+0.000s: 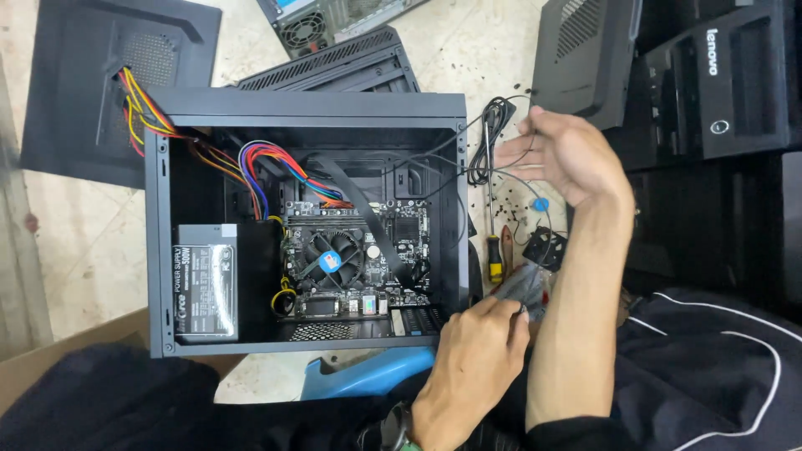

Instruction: Routing and connecting internal power and data cables to a motherboard inside a computer chassis.

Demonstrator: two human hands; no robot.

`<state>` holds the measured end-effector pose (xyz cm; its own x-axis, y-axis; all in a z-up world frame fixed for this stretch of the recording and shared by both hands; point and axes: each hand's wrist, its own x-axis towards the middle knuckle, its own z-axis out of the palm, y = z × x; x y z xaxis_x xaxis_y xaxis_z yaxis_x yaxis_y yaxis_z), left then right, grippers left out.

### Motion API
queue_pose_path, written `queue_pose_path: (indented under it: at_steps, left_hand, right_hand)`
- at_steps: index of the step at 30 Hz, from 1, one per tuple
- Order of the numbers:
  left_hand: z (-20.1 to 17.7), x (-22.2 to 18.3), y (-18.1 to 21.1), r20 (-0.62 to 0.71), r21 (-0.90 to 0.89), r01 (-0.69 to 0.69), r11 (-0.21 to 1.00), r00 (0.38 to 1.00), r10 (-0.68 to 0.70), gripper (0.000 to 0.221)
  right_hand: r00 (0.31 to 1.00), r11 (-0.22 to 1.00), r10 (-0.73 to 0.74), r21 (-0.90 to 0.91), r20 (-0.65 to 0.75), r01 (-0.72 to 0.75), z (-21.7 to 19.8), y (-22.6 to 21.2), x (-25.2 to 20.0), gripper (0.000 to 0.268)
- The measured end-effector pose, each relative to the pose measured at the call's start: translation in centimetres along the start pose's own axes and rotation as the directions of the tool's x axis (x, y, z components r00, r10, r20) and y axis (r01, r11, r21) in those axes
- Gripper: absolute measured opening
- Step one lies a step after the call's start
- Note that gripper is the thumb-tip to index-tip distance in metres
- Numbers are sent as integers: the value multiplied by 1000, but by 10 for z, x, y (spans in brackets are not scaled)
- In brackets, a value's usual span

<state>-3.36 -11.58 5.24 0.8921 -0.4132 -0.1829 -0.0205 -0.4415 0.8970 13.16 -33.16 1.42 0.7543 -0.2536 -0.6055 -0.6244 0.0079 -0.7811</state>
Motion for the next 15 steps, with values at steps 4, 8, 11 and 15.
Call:
queue_pose_path:
  at_steps: [4, 8, 11, 15]
  left_hand:
    - [1, -2, -1, 44, 22, 11, 1000, 999, -12, 13]
    - [-1, -1, 1, 99, 46, 35, 998, 994, -40, 16]
    - [13, -1, -6, 92, 74, -3, 997, 996, -3, 19]
    - [26, 11, 1, 92, 151, 15, 988, 995, -29, 19]
  right_hand:
    - [955, 877, -152, 481, 254, 12, 10, 10, 19, 30]
    - [919, 572, -345, 819, 193, 43, 14, -5, 17, 17]
    - [923, 463, -354, 885, 148, 36, 0, -4, 21, 46]
    - [885, 550, -466, 788, 15, 276, 0, -18, -7, 18]
